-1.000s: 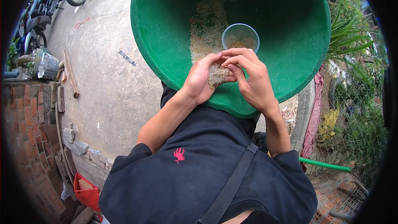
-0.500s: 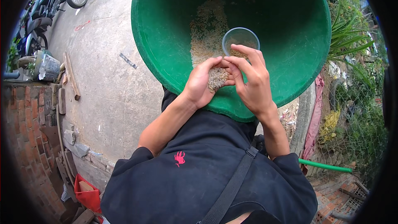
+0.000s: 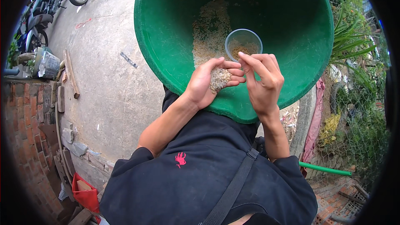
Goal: Manual sorting of rice grains in a large basin to remove impurities.
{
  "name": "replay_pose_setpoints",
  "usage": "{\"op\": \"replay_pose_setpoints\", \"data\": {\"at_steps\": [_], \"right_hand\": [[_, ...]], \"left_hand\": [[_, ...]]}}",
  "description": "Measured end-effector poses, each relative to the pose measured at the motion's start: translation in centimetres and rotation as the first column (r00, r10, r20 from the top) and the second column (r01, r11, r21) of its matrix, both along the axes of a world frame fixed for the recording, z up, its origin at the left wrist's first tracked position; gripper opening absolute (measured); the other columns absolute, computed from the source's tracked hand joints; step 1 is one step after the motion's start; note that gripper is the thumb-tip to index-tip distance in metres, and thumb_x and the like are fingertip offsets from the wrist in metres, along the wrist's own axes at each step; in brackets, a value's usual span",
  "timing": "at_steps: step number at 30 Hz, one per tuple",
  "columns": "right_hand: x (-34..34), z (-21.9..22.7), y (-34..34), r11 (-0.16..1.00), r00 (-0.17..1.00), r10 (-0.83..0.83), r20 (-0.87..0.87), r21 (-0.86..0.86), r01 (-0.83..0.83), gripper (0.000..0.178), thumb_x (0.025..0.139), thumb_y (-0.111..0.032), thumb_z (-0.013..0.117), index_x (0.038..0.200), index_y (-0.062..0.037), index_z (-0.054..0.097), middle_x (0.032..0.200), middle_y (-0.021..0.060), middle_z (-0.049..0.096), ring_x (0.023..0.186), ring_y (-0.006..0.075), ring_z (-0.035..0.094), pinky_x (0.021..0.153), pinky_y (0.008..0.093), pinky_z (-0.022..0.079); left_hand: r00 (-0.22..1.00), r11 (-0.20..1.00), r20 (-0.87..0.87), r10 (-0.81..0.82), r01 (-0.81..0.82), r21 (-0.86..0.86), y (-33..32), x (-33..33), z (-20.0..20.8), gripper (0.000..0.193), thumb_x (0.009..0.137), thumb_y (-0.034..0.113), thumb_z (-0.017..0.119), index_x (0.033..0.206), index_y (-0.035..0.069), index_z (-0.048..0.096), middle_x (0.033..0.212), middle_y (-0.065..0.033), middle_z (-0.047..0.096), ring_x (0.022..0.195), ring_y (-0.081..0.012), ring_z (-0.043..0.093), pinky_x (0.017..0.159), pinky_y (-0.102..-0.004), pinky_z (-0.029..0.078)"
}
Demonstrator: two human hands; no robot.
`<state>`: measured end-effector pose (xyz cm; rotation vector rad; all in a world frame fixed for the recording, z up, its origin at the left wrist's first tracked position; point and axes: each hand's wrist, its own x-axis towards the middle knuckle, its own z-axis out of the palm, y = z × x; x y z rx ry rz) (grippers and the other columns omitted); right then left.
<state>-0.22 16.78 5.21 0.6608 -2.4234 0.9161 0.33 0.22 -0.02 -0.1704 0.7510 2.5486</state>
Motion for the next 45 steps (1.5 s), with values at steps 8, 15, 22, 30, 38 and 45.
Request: {"op": "replay_pose_setpoints", "data": {"at_steps": [8,15,22,30,38,45], "right_hand": [[-0.3,-0.2,-0.8,0.996,0.995,0.093,-0.036,0.008,-0.093,0.030,0.083,0.005,0.070,0.111,-0.0068,0.074,0.109,0.0097,0.069,0.098,0.0262,0.064,0.079,0.0333,0.054],[-0.1,-0.6,-0.7,0.972,0.976,0.210,0.054,0.093,-0.214,0.016,0.083,-0.007,0.073,0.100,-0.0060,0.072,0.120,0.0099,0.064,0.110,0.0303,0.059,0.090,0.0402,0.048],[0.2,-0.1,-0.7,0.955,0.958,0.243,0.152,0.137,-0.264,0.011,0.084,-0.009,0.072,0.094,-0.0049,0.069,0.124,0.0114,0.061,0.115,0.0308,0.056,0.094,0.0412,0.046],[0.1,-0.6,-0.7,0.945,0.950,0.265,0.165,0.150,-0.289,0.011,0.084,-0.006,0.070,0.092,-0.0026,0.065,0.125,0.0126,0.060,0.119,0.0320,0.054,0.098,0.0414,0.043],[0.0,-0.5,-1.0,0.975,0.969,0.217,0.116,-0.064,-0.211,0.012,0.085,0.002,0.067,0.095,-0.0008,0.063,0.098,0.0114,0.066,0.092,0.0308,0.062,0.081,0.0409,0.048],[0.1,-0.4,-0.8,0.970,0.961,0.224,0.163,-0.138,-0.202,0.011,0.085,0.004,0.067,0.094,0.0004,0.063,0.088,0.0135,0.064,0.085,0.0320,0.061,0.073,0.0391,0.049]], "left_hand": [[0.997,0.997,0.028,0.066,-0.065,-0.037,0.0,0.3,-0.1,0.038,0.105,0.027,0.040,0.111,-0.003,0.062,0.100,-0.0128,0.069,0.093,-0.0213,0.068,0.084,-0.0365,0.057],[0.994,0.996,0.069,0.088,-0.087,-0.021,0.1,0.3,-0.4,0.029,0.104,0.026,0.045,0.111,0.004,0.063,0.101,-0.0063,0.067,0.091,-0.0161,0.064,0.083,-0.0350,0.054],[0.996,0.998,0.067,0.051,-0.048,-0.035,-0.3,0.4,0.2,0.028,0.103,0.025,0.046,0.110,0.004,0.063,0.100,-0.0052,0.066,0.091,-0.0149,0.063,0.080,-0.0333,0.053],[0.996,0.998,0.050,0.069,-0.069,0.002,0.1,0.4,0.8,0.022,0.102,0.021,0.049,0.107,0.005,0.063,0.099,-0.0043,0.067,0.090,-0.0133,0.063,0.078,-0.0309,0.052],[0.998,0.998,0.033,0.062,-0.063,0.032,-0.1,0.2,-0.9,0.032,0.103,0.025,0.044,0.106,0.000,0.064,0.102,-0.0102,0.068,0.095,-0.0202,0.067,0.085,-0.0383,0.059],[0.999,0.999,0.035,0.037,-0.037,-0.006,0.0,0.1,-0.4,0.033,0.103,0.025,0.044,0.103,-0.001,0.065,0.102,-0.0107,0.068,0.096,-0.0212,0.067,0.086,-0.0391,0.059]]}}
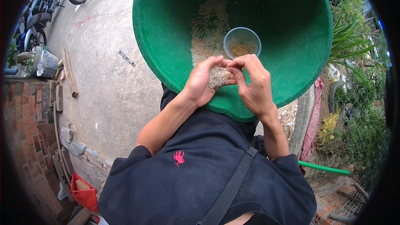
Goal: Manual sorting of rice grains in a large basin to remove impurities.
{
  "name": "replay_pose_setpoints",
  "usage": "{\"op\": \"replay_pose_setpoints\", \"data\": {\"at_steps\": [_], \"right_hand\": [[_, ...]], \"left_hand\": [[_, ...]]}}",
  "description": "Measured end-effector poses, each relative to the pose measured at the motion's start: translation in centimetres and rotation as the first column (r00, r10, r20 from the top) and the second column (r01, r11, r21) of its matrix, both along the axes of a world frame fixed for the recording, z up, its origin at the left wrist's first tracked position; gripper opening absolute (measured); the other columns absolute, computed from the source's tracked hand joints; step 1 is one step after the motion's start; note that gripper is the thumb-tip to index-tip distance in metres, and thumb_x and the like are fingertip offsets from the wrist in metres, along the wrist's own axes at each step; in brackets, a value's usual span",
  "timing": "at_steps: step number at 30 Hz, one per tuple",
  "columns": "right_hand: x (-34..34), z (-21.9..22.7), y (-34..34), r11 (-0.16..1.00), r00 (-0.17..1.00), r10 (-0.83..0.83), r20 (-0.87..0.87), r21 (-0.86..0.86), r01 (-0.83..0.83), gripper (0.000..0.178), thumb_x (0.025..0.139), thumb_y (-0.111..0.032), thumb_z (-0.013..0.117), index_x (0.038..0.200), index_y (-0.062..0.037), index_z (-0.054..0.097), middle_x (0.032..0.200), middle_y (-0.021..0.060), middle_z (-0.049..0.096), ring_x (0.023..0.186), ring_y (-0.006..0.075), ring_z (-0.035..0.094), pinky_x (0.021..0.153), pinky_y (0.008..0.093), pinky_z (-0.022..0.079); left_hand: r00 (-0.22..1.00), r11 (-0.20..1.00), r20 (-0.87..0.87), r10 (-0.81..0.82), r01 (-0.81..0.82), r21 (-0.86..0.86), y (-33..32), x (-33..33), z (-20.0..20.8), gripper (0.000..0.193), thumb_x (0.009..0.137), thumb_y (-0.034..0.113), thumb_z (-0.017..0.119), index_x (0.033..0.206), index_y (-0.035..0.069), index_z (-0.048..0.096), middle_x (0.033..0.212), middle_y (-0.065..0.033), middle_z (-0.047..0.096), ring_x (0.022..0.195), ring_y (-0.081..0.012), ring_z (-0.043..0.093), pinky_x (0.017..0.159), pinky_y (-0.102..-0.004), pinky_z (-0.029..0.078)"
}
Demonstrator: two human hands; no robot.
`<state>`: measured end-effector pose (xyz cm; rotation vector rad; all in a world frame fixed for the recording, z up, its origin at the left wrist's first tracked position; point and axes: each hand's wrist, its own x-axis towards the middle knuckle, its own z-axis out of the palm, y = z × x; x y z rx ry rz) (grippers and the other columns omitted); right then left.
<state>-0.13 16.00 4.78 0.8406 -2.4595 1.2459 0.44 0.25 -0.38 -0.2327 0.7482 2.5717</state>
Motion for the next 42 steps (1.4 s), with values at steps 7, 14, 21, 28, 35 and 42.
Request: {"op": "replay_pose_setpoints", "data": {"at_steps": [7,14,21,28,35,42], "right_hand": [[0.3,0.4,-0.3,0.994,0.994,-0.071,0.078,-0.082,0.077,0.005,0.090,0.000,0.067,0.094,0.0008,0.063,0.087,0.0130,0.065,0.076,0.0265,0.064,0.067,0.0363,0.051],[0.3,0.7,0.1,0.965,0.971,-0.230,0.065,-0.114,0.236,0.010,0.096,-0.007,0.065,0.097,0.0027,0.063,0.083,0.0077,0.068,0.076,0.0136,0.065,0.069,0.0279,0.052],[0.4,0.9,0.7,0.938,0.939,-0.170,0.299,-0.243,0.247,0.012,0.101,-0.009,0.058,0.100,0.0022,0.061,0.086,0.0050,0.065,0.080,0.0103,0.062,0.074,0.0253,0.050],[-0.2,1.5,1.4,0.856,0.865,0.065,0.498,-0.474,0.208,0.013,0.102,-0.011,0.057,0.098,0.0012,0.061,0.084,0.0033,0.064,0.078,0.0086,0.058,0.071,0.0243,0.048],[-0.7,1.1,0.3,0.879,0.886,-0.462,0.033,-0.120,0.462,0.012,0.097,-0.009,0.064,0.093,0.0019,0.063,0.081,0.0110,0.067,0.069,0.0188,0.063,0.062,0.0310,0.049],[-0.4,0.6,0.4,0.927,0.924,-0.376,-0.064,-0.005,0.376,0.005,0.093,-0.005,0.066,0.093,0.0003,0.065,0.084,0.0131,0.067,0.071,0.0281,0.066,0.063,0.0356,0.051]], "left_hand": [[1.000,1.000,0.007,-0.001,0.001,-0.026,0.1,0.0,0.3,0.039,0.104,0.026,0.042,0.110,-0.006,0.064,0.102,-0.0147,0.069,0.091,-0.0233,0.069,0.086,-0.0387,0.059],[0.997,0.997,-0.008,-0.075,0.075,-0.023,-0.1,-0.2,0.3,0.046,0.105,0.028,0.037,0.114,-0.011,0.061,0.101,-0.0195,0.070,0.091,-0.0288,0.071,0.084,-0.0374,0.058],[0.997,0.996,-0.002,-0.071,0.071,-0.045,0.0,-0.3,0.2,0.046,0.105,0.028,0.038,0.113,-0.010,0.061,0.101,-0.0205,0.070,0.090,-0.0301,0.072,0.084,-0.0379,0.058],[0.997,0.995,-0.004,-0.072,0.072,-0.064,-0.1,-0.3,0.6,0.048,0.104,0.026,0.037,0.117,-0.013,0.060,0.100,-0.0190,0.071,0.088,-0.0279,0.071,0.082,-0.0350,0.058],[0.999,0.996,-0.008,-0.051,0.050,-0.077,-0.1,-0.1,0.8,0.046,0.104,0.026,0.039,0.115,-0.012,0.061,0.097,-0.0195,0.070,0.087,-0.0285,0.071,0.080,-0.0361,0.058],[0.998,0.996,-0.014,-0.053,0.052,-0.069,-0.1,-0.1,0.5,0.044,0.104,0.026,0.040,0.114,-0.012,0.062,0.099,-0.0194,0.070,0.088,-0.0278,0.071,0.080,-0.0363,0.059]]}}
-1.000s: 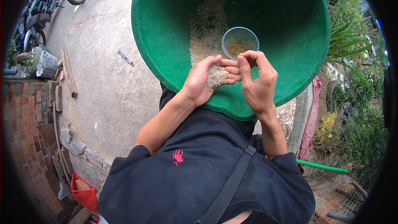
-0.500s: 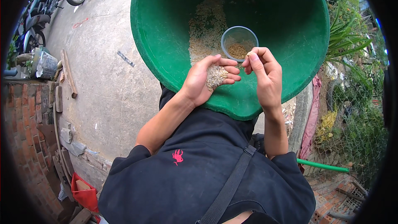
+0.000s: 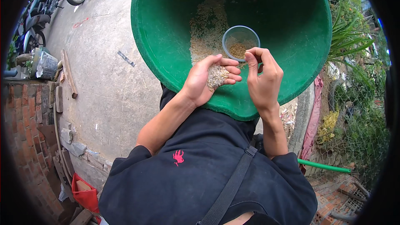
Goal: Manual sorting of rice grains in a large basin to remove impurities.
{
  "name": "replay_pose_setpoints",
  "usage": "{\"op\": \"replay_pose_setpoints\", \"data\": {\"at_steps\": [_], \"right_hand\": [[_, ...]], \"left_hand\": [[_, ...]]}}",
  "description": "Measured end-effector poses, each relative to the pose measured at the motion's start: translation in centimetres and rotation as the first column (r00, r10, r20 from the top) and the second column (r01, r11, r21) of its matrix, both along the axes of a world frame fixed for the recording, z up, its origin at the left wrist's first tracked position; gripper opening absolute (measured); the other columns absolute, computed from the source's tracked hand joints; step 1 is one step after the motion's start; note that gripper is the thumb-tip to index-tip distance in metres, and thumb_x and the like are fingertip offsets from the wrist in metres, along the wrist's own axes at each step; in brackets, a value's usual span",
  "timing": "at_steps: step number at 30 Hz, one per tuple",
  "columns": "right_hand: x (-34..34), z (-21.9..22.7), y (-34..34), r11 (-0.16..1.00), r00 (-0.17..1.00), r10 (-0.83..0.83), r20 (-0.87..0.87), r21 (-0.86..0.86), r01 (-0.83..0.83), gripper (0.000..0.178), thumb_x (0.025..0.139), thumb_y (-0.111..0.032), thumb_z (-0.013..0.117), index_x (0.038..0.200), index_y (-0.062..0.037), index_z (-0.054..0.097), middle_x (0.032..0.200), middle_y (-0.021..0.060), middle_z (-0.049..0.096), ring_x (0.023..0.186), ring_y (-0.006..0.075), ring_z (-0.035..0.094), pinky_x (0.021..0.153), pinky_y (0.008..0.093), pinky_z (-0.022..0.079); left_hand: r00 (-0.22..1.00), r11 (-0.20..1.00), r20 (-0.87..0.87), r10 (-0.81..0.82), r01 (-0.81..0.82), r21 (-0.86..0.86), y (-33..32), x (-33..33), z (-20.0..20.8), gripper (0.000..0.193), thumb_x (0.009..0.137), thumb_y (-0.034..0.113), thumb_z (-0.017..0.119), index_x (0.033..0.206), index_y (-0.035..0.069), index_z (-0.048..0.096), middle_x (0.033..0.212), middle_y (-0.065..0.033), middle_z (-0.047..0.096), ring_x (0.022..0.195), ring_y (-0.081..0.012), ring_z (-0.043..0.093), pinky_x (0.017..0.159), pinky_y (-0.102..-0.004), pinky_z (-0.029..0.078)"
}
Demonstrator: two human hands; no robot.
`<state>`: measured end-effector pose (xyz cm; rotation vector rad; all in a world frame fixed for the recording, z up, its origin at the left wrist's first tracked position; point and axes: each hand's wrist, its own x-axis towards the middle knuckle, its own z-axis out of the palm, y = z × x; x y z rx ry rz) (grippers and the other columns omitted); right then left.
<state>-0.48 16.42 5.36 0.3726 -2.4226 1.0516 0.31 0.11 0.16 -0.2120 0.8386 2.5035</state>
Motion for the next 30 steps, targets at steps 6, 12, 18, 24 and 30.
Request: {"op": "replay_pose_setpoints", "data": {"at_steps": [6,12,18,24,30], "right_hand": [[0.21,0.07,-0.12,0.955,0.952,0.291,0.092,0.021,-0.295,0.008,0.087,-0.002,0.069,0.094,-0.0025,0.067,0.088,0.0111,0.067,0.078,0.0284,0.066,0.068,0.0376,0.053],[-0.01,0.03,-0.20,0.882,0.896,0.444,0.009,0.174,-0.438,0.014,0.081,-0.004,0.074,0.094,-0.0049,0.068,0.106,0.0086,0.065,0.100,0.0285,0.061,0.083,0.0388,0.051],[0.30,-0.61,-0.27,0.882,0.922,0.375,0.094,0.269,-0.386,0.017,0.081,-0.009,0.075,0.097,-0.0073,0.072,0.123,0.0101,0.061,0.116,0.0305,0.055,0.097,0.0423,0.046],[0.32,-0.62,-0.26,0.873,0.913,0.393,0.108,0.267,-0.408,0.019,0.080,-0.008,0.076,0.098,-0.0080,0.072,0.123,0.0093,0.061,0.117,0.0297,0.056,0.096,0.0411,0.046],[0.22,-0.79,-0.23,0.849,0.895,0.438,0.090,0.285,-0.444,0.016,0.081,-0.008,0.073,0.096,-0.0038,0.069,0.121,0.0106,0.061,0.116,0.0297,0.056,0.096,0.0411,0.045]], "left_hand": [[0.996,0.995,0.018,0.089,-0.090,0.041,0.34,-0.14,-0.32,0.044,0.104,0.027,0.038,0.114,-0.009,0.062,0.101,-0.0169,0.070,0.090,-0.0249,0.071,0.083,-0.0368,0.058],[0.985,0.984,-0.010,0.170,-0.169,0.056,-0.11,-0.07,-1.06,0.043,0.104,0.026,0.037,0.117,-0.005,0.063,0.104,-0.0135,0.070,0.092,-0.0204,0.068,0.082,-0.0345,0.055],[0.991,0.988,0.012,0.130,-0.131,0.079,0.00,-0.01,-0.36,0.044,0.104,0.027,0.037,0.120,-0.005,0.063,0.110,-0.0144,0.070,0.095,-0.0207,0.068,0.085,-0.0342,0.054],[0.994,0.994,0.016,0.111,-0.111,0.015,0.03,0.14,-0.38,0.042,0.104,0.027,0.039,0.117,-0.004,0.064,0.109,-0.0138,0.070,0.095,-0.0200,0.067,0.085,-0.0337,0.053],[0.991,0.991,0.020,0.133,-0.134,0.018,0.21,0.27,-0.63,0.034,0.103,0.024,0.044,0.110,-0.002,0.065,0.103,-0.0098,0.070,0.094,-0.0172,0.066,0.084,-0.0330,0.053]]}}
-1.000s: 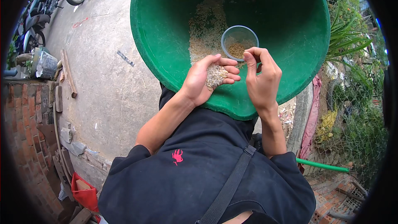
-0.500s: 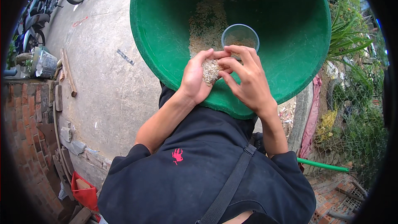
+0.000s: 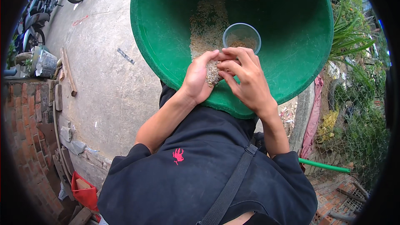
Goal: Manual sorting of rice grains in a large basin to remove impurities.
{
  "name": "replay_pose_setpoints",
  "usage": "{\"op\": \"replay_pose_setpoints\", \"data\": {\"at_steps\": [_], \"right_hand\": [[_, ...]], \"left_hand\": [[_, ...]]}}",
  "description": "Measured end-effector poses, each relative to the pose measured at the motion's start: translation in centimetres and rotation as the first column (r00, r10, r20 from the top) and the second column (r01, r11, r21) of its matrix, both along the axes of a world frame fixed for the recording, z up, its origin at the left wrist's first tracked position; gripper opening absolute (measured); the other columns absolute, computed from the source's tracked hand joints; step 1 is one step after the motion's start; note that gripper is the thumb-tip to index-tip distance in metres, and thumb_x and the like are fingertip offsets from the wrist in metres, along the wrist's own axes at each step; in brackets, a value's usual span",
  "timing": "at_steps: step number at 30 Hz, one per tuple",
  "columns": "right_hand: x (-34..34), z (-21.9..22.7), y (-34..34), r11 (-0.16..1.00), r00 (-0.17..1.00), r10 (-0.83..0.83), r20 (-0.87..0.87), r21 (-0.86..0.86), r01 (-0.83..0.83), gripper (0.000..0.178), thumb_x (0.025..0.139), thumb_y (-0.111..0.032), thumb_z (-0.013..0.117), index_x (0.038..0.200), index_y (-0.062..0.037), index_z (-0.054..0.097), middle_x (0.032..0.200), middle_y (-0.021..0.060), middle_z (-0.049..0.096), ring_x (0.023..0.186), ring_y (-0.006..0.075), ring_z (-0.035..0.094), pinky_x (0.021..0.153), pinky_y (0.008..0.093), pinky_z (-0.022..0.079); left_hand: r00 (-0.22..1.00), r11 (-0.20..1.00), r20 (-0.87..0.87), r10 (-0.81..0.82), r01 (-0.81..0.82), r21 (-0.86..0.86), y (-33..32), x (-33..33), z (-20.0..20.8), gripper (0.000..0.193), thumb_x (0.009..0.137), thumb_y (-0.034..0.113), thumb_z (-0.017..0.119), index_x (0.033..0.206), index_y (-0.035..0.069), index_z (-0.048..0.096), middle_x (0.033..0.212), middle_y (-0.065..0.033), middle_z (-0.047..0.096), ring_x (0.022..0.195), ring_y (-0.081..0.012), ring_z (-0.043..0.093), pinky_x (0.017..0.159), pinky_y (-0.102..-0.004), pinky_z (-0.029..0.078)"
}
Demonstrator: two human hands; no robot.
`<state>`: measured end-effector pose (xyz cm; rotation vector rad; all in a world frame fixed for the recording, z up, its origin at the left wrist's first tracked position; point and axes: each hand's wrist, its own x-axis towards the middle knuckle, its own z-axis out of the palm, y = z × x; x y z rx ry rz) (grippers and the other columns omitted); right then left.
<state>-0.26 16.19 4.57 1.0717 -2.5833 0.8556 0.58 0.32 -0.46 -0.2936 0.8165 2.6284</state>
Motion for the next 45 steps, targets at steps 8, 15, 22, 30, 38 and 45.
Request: {"op": "replay_pose_setpoints", "data": {"at_steps": [8,15,22,30,38,45], "right_hand": [[0.0,0.0,-0.4,1.000,0.999,-0.006,-0.048,-0.002,0.006,0.011,0.084,-0.007,0.070,0.094,-0.0027,0.065,0.115,0.0099,0.062,0.113,0.0288,0.057,0.094,0.0404,0.045],[-0.1,-0.2,-0.3,0.998,0.998,-0.022,-0.050,-0.060,0.019,0.011,0.085,-0.004,0.068,0.094,-0.0035,0.062,0.112,0.0088,0.063,0.107,0.0280,0.059,0.089,0.0400,0.046],[-0.2,-0.5,-0.2,0.996,0.997,-0.032,-0.067,-0.091,0.025,0.014,0.083,0.000,0.068,0.095,-0.0033,0.062,0.111,0.0090,0.064,0.105,0.0284,0.059,0.088,0.0401,0.046],[0.0,0.2,-0.2,0.959,0.996,-0.088,0.013,-0.268,0.088,0.014,0.083,0.004,0.068,0.095,-0.0012,0.063,0.103,0.0109,0.066,0.095,0.0288,0.063,0.080,0.0378,0.050],[0.1,0.6,0.1,0.839,0.953,-0.293,0.079,-0.458,0.296,0.010,0.090,0.003,0.067,0.100,0.0002,0.066,0.087,0.0112,0.067,0.074,0.0230,0.067,0.065,0.0327,0.053],[-0.4,0.2,0.2,0.846,0.870,-0.487,-0.077,-0.287,0.448,0.028,0.088,0.003,0.067,0.116,0.0006,0.067,0.088,0.0114,0.066,0.077,0.0235,0.061,0.066,0.0351,0.050]], "left_hand": [[1.000,0.999,0.025,0.019,-0.020,0.027,0.0,0.0,-0.3,0.027,0.103,0.024,0.047,0.108,0.005,0.065,0.100,-0.0049,0.068,0.089,-0.0131,0.064,0.077,-0.0310,0.054],[1.000,0.999,0.026,-0.011,0.011,0.030,0.0,0.0,0.3,0.027,0.103,0.023,0.046,0.107,0.004,0.064,0.097,-0.0050,0.068,0.085,-0.0138,0.065,0.073,-0.0316,0.055],[1.000,0.997,-0.005,-0.029,0.029,0.075,0.0,0.0,0.3,0.028,0.103,0.023,0.045,0.105,0.003,0.063,0.097,-0.0058,0.068,0.085,-0.0152,0.066,0.075,-0.0319,0.056],[0.999,0.997,-0.017,-0.037,0.038,0.067,-0.1,-0.1,0.1,0.039,0.104,0.027,0.041,0.106,-0.004,0.065,0.100,-0.0139,0.070,0.092,-0.0212,0.069,0.083,-0.0361,0.058],[0.993,0.993,-0.016,-0.114,0.114,0.000,-0.3,-0.2,0.6,0.048,0.104,0.028,0.037,0.117,-0.012,0.060,0.101,-0.0203,0.071,0.094,-0.0299,0.072,0.086,-0.0366,0.059],[0.994,0.994,-0.006,-0.108,0.108,-0.002,-0.2,-0.3,0.6,0.047,0.104,0.028,0.038,0.117,-0.011,0.060,0.101,-0.0211,0.071,0.094,-0.0308,0.072,0.085,-0.0368,0.059]]}}
